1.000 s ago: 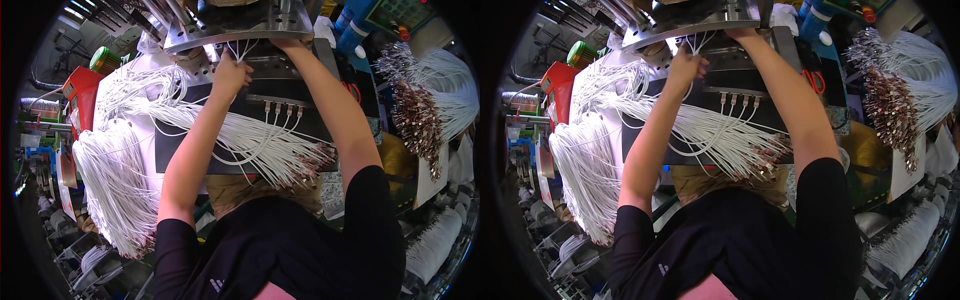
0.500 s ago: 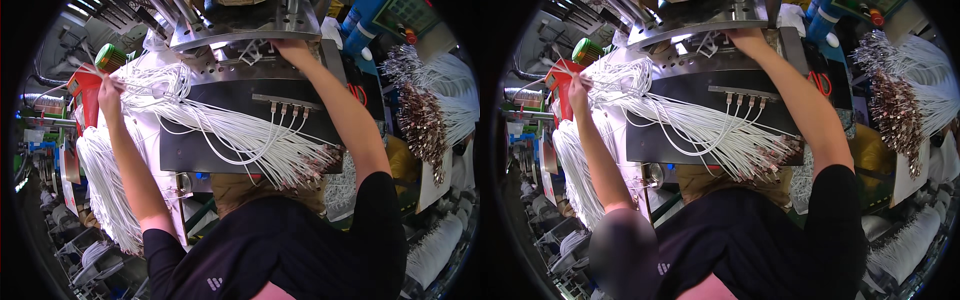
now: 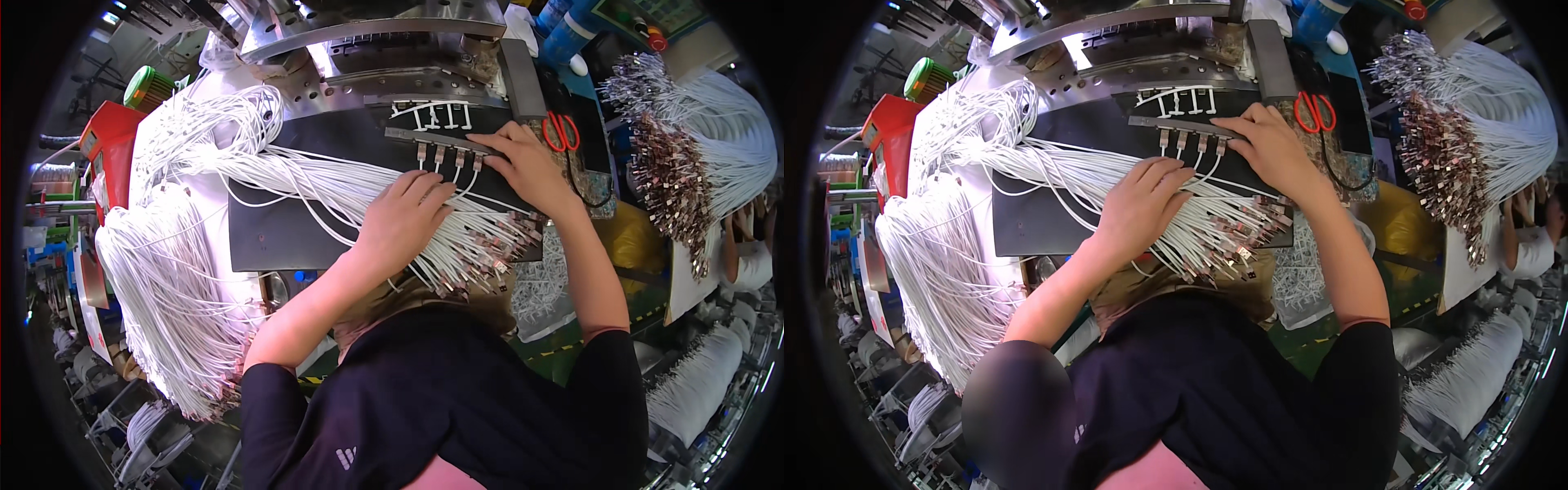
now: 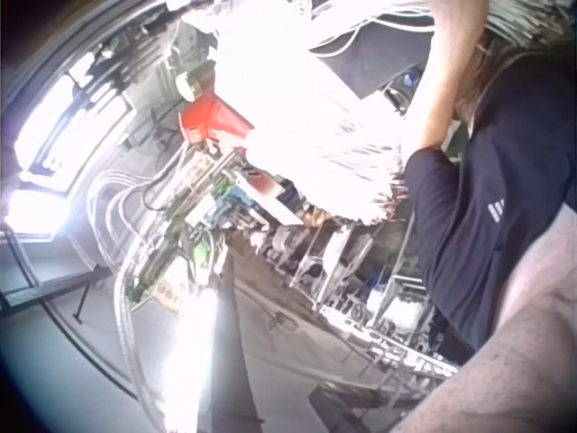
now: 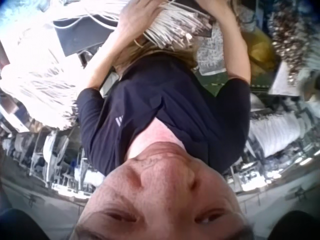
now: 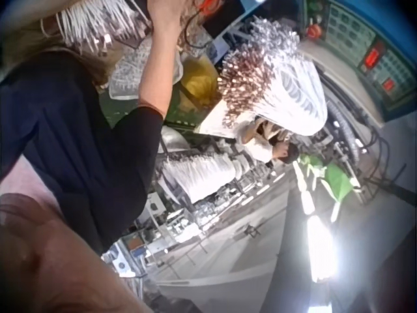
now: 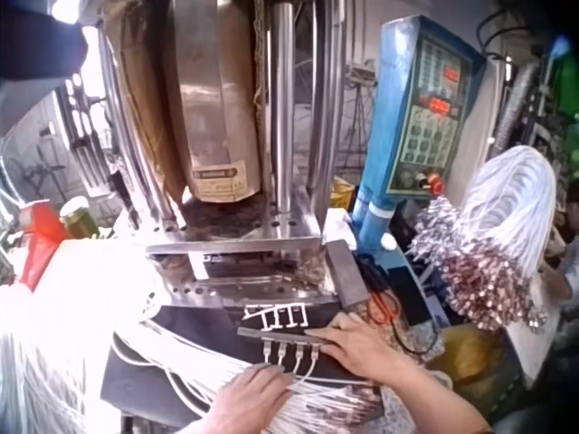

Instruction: The person is manually inserting bundles of white wires into a connector assembly machine for processing.

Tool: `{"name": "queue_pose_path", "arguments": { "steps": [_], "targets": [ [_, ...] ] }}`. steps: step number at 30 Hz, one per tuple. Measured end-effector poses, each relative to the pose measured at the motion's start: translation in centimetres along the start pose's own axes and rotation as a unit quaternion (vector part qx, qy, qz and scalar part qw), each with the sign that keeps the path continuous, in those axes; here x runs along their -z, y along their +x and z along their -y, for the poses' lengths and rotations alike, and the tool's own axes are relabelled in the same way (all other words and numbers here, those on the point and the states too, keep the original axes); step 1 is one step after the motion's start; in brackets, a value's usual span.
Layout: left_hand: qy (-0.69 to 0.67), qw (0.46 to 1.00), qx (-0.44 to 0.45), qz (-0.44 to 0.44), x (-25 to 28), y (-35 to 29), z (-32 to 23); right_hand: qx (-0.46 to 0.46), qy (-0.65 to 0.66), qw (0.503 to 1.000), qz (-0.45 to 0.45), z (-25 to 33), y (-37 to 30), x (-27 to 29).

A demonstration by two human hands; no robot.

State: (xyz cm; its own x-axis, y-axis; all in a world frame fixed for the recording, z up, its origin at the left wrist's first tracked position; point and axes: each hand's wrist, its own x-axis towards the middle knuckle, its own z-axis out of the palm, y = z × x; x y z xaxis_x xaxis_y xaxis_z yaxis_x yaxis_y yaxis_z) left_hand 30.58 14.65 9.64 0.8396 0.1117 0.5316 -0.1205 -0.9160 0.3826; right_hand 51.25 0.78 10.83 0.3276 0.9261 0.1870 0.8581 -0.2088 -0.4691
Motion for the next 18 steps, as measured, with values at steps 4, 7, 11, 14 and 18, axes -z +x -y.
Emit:
{"name": "queue_pose_path", "arguments": {
  "steps": [4, 7, 11, 14, 18],
  "targets": [
    [0.033, 0.996, 0.051, 0.065, 0.5, 0.7, 0.2, -0.019, 0.087, 0.996, -0.028, -0.9, 2.1, -1.7],
    [0.077, 0.99, 0.077, 0.092, 1.3, 1.1, 1.6, 0.02, 0.136, 0.986, -0.09, -1.8, 6.7, -3.1],
    [0.15, 0.983, 0.095, 0.056, 2.1, 2.7, 4.4, 0.077, 0.071, 0.97, -0.221, -3.3, 15.3, -4.3],
    [0.144, 0.988, 0.039, -0.047, 0.7, 7.6, 7.7, -0.001, 0.042, 0.98, -0.195, -8.2, 22.7, -6.4],
    [0.173, 0.979, 0.108, 0.012, 0.2, 11.7, 10.4, -0.04, 0.096, 0.953, -0.286, -7.4, 25.8, -4.8]
  ]
}}
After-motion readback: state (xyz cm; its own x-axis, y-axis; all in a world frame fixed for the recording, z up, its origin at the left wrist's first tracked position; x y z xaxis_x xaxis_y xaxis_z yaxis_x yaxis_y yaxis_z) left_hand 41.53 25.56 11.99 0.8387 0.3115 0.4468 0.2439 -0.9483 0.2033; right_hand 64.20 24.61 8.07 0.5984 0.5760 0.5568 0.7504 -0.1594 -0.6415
